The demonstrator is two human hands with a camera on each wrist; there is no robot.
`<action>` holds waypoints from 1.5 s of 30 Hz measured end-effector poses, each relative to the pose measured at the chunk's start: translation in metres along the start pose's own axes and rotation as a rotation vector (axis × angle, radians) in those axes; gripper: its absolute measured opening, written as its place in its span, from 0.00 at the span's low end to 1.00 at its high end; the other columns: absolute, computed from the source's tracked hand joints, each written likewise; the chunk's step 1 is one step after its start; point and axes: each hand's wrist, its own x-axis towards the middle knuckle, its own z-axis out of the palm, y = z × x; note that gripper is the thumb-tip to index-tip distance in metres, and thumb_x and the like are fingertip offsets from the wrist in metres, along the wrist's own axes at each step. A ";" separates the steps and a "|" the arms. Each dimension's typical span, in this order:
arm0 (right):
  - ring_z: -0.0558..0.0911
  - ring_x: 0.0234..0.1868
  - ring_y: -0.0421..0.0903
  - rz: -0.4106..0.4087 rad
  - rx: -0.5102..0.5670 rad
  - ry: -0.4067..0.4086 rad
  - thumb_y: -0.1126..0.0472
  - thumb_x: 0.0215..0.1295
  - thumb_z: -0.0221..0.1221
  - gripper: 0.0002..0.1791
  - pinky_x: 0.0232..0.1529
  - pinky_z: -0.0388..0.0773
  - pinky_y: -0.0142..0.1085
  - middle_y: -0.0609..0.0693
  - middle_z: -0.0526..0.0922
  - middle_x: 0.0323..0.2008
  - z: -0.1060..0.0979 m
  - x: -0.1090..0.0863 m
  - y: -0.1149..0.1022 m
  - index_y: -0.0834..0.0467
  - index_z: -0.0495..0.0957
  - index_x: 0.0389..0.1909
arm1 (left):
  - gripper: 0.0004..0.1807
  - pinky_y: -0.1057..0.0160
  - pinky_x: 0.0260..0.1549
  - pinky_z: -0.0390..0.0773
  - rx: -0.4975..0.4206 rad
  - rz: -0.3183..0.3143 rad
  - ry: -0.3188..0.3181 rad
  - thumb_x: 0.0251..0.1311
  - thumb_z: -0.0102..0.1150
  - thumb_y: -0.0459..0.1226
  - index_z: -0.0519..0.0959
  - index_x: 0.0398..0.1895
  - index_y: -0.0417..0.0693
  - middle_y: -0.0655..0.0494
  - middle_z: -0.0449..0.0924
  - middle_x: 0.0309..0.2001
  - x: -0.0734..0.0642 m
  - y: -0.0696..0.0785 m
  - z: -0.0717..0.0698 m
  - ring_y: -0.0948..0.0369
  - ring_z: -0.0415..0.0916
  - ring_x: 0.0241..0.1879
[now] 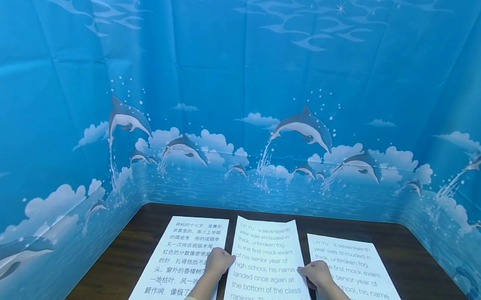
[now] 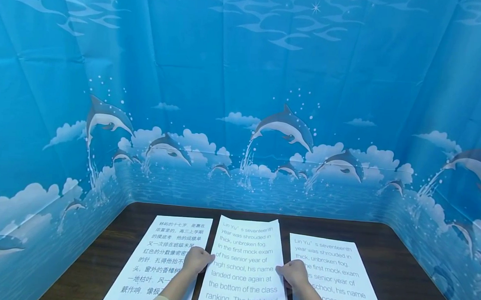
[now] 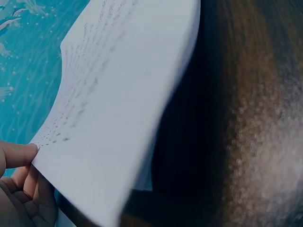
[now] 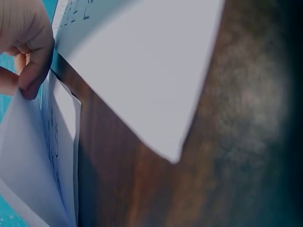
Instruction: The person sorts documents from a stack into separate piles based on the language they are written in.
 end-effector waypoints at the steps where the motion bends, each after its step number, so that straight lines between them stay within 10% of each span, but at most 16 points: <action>1: 0.75 0.22 0.44 -0.002 -0.001 0.000 0.63 0.50 0.58 0.10 0.24 0.74 0.35 0.53 0.74 0.20 0.000 0.000 0.000 0.68 0.74 0.22 | 0.11 0.68 0.13 0.65 0.000 -0.001 0.001 0.46 0.58 0.39 0.73 0.15 0.41 0.53 0.69 0.13 0.000 0.000 0.000 0.61 0.66 0.15; 45: 0.67 0.16 0.42 -0.042 -0.129 0.076 0.64 0.54 0.54 0.10 0.18 0.65 0.32 0.52 0.69 0.15 -0.006 -0.011 -0.009 0.61 0.70 0.16 | 0.12 0.71 0.08 0.59 0.027 0.011 -0.039 0.50 0.54 0.38 0.72 0.13 0.43 0.55 0.67 0.11 -0.005 0.004 -0.001 0.64 0.62 0.10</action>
